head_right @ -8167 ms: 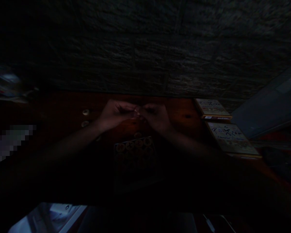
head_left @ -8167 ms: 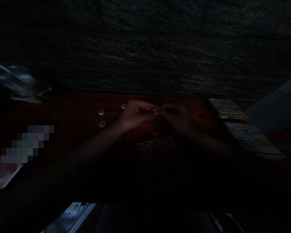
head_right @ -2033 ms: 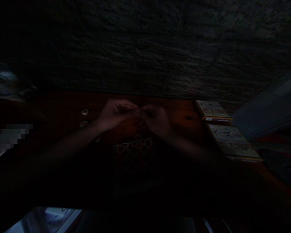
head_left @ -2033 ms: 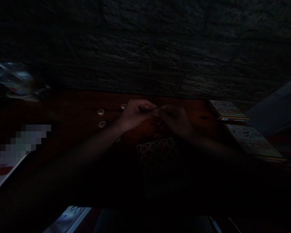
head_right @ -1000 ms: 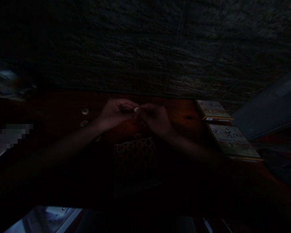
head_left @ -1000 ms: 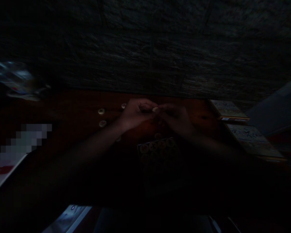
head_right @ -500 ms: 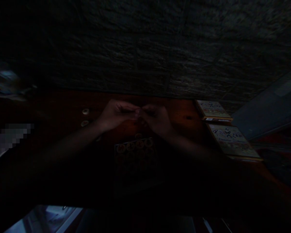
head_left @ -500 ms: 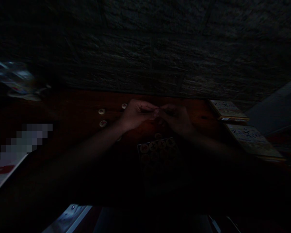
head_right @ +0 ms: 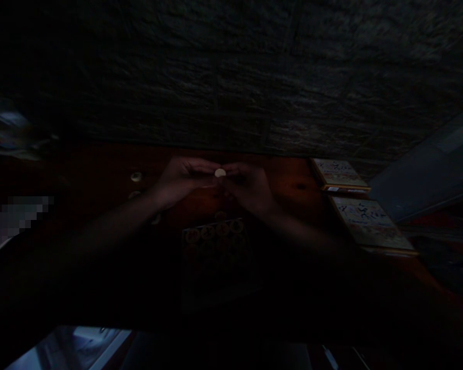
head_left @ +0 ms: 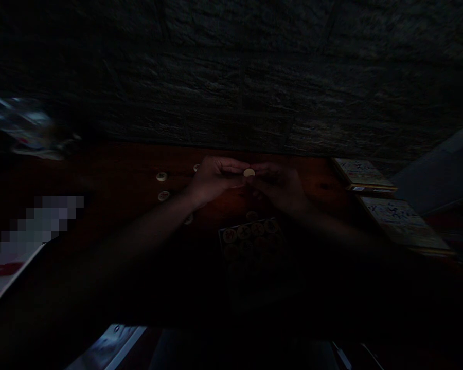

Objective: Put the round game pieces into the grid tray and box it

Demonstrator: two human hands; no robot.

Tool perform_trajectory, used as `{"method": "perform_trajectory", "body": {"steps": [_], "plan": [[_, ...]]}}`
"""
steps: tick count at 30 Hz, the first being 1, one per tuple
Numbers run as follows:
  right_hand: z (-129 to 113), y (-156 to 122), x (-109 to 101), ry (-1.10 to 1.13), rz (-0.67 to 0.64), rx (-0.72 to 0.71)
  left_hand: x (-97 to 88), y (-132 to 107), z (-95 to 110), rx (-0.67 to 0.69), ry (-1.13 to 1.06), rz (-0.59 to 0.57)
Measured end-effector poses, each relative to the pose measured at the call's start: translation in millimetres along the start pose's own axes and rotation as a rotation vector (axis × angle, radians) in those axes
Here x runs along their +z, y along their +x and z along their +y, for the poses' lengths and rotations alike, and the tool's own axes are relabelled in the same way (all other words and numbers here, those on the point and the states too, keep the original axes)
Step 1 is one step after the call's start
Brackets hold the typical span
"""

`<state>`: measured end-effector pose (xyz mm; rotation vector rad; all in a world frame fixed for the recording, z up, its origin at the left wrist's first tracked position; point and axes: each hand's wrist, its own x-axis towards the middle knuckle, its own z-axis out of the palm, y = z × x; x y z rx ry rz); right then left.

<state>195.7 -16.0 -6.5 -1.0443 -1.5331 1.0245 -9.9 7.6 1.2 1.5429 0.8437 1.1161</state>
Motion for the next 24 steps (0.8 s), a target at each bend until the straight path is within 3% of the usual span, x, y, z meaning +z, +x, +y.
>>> {"method": "perform_trajectory", "body": {"steps": [5,16,24], "plan": [[-0.6,-1.1,0.3,-0.006,-0.006,-0.013,-1.3,0.2,-0.2,0.022,0.034,0.006],[-1.1,-0.5,0.5,-0.041,0.015,-0.018,2.3,-1.9,1.5,-0.065,-0.078,0.010],[-3.4,-1.1,-0.3,-0.073,-0.012,-0.020,1.7,-0.2,-0.3,0.058,0.060,-0.070]]}}
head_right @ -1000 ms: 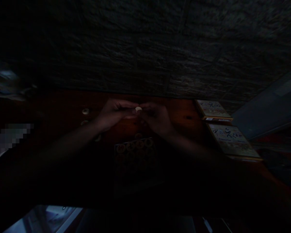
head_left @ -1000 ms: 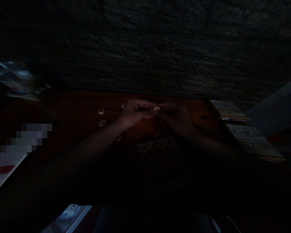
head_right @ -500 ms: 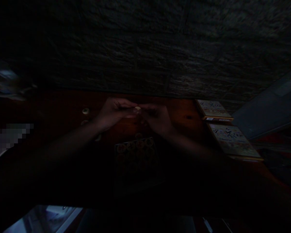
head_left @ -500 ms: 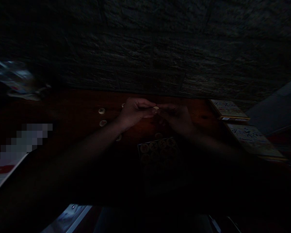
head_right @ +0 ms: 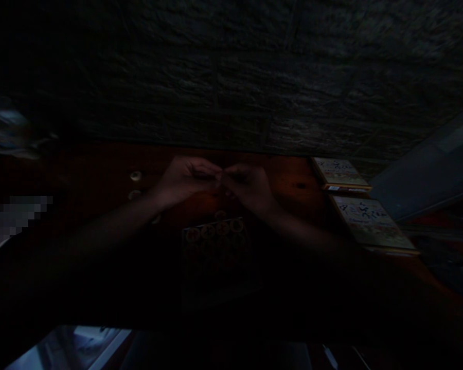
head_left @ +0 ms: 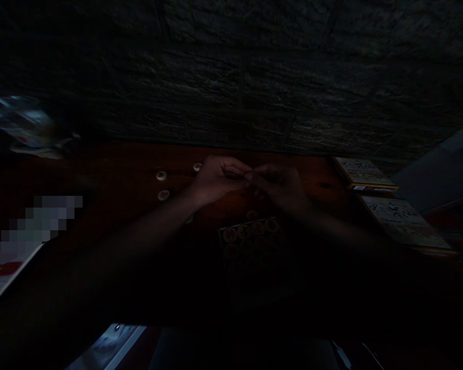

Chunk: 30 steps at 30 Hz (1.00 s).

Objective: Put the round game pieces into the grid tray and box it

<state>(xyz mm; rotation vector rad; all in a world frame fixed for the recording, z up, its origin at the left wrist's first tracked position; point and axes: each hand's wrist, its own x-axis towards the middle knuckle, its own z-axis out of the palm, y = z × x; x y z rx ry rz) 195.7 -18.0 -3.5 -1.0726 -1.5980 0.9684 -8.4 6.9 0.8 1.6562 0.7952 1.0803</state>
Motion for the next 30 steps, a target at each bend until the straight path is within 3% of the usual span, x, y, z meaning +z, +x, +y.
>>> {"method": "perform_trajectory", "body": {"steps": [10,16,23,30], "plan": [[-2.2,1.5,0.3,-0.007,-0.029,0.006,3.2,-2.0,1.3,0.001,-0.006,-0.036],[1.5,2.5,0.6,0.031,-0.001,0.002,1.0,0.4,1.8,-0.023,0.012,0.035],[8.2,3.6,-0.9,0.103,0.011,-0.001,1.8,-0.6,3.4,-0.154,-0.182,0.091],[9.5,3.2,-0.1,0.103,0.007,-0.065,2.2,-0.6,2.0,-0.181,-0.242,0.075]]}}
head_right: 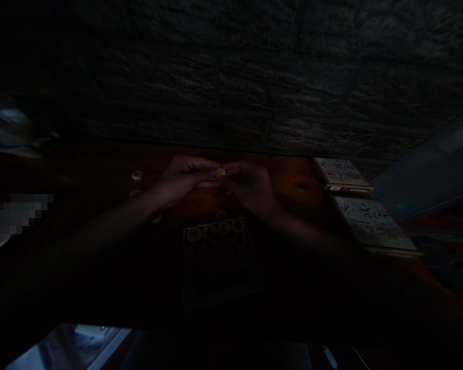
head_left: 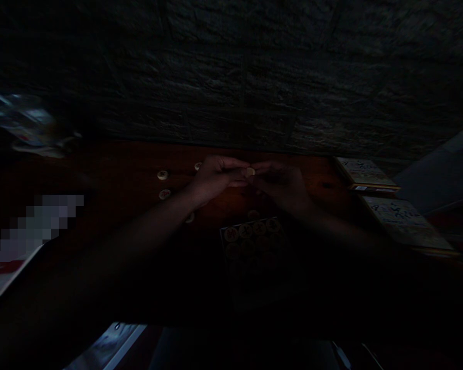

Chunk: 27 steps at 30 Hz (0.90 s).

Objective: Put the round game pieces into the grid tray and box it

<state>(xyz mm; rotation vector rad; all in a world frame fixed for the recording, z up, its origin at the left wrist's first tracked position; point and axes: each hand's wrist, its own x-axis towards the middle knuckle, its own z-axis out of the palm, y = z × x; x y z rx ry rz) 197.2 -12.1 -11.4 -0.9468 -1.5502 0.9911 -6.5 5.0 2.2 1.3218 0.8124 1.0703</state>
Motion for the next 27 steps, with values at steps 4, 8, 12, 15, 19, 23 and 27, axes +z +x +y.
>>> {"method": "perform_trajectory", "body": {"steps": [4,8,12,15,19,23,27], "plan": [[-1.3,-0.3,1.2,-0.016,0.015,-0.024,-0.3,-0.7,-0.7,0.010,-0.030,-0.023],[-3.8,-1.4,1.5,-0.032,0.028,-0.010,-2.8,1.1,-3.6,0.070,0.016,-0.008],[-8.7,-3.2,2.6,-0.032,0.035,0.013,-5.4,3.6,-5.1,0.157,0.152,-0.027],[-11.8,-3.5,3.4,-0.034,0.027,0.017,-4.5,3.6,-4.1,0.187,0.207,-0.041],[-11.3,-2.2,2.3,-0.078,0.019,0.037,-0.9,0.7,-1.5,0.178,0.225,-0.046],[-7.7,-2.1,1.2,-0.078,0.049,0.015,2.2,-2.5,0.8,0.068,0.090,0.014],[-6.3,-4.3,2.0,-0.092,0.034,-0.032,3.3,-3.5,2.4,0.000,-0.045,0.040]]}}
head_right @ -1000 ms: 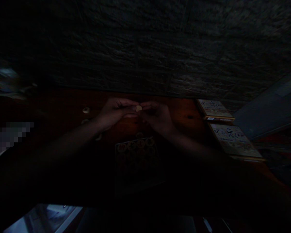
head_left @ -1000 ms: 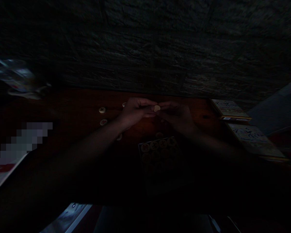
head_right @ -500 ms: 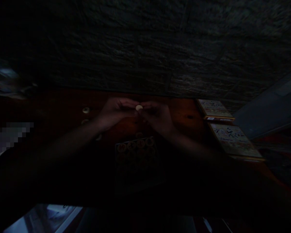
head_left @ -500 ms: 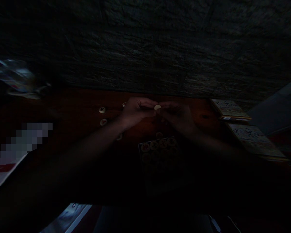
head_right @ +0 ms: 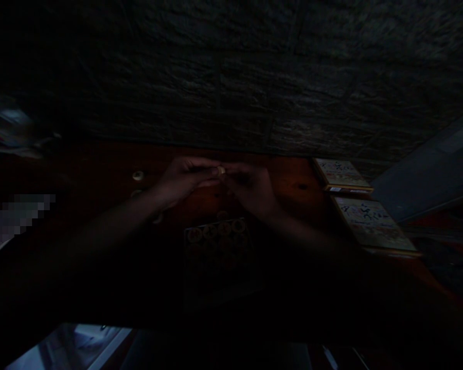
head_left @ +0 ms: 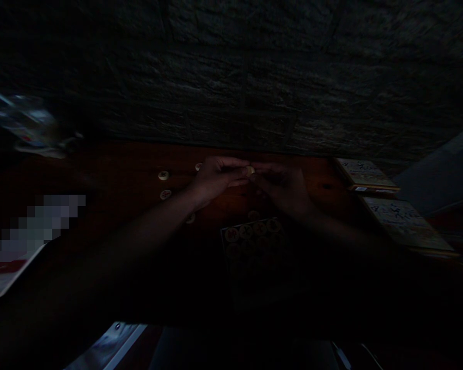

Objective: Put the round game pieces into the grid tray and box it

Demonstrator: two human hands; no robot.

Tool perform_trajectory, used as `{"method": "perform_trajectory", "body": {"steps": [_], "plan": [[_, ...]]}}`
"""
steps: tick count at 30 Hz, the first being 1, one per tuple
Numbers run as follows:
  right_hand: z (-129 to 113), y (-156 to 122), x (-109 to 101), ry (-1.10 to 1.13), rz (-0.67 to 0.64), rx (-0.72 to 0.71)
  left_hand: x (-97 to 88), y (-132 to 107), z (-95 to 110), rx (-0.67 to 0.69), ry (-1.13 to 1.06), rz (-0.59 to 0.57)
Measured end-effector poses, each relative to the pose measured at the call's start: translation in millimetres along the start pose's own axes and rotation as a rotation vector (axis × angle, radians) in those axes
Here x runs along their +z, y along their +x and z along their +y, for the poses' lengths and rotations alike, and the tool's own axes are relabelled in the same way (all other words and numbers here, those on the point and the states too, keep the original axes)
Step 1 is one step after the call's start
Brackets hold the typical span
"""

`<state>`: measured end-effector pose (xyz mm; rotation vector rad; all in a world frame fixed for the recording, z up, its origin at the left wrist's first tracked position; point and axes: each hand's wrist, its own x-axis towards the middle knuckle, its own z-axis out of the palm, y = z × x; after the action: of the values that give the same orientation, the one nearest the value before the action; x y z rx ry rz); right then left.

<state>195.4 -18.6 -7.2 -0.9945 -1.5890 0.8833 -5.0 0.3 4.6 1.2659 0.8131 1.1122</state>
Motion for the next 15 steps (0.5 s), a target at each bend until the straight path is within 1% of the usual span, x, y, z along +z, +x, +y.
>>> {"method": "perform_trajectory", "body": {"steps": [6,11,15], "plan": [[2.1,-2.4,-0.3,-0.042,-0.021,-0.072,0.3,-0.5,2.8,-0.068,-0.055,-0.109],[5.7,-0.7,-2.2,-0.140,0.016,-0.236,1.0,0.2,7.1,-0.089,-0.082,-0.126],[1.6,-1.5,-3.1,-0.267,0.040,-0.258,-0.7,1.2,7.8,-0.113,-0.110,-0.147]]}}
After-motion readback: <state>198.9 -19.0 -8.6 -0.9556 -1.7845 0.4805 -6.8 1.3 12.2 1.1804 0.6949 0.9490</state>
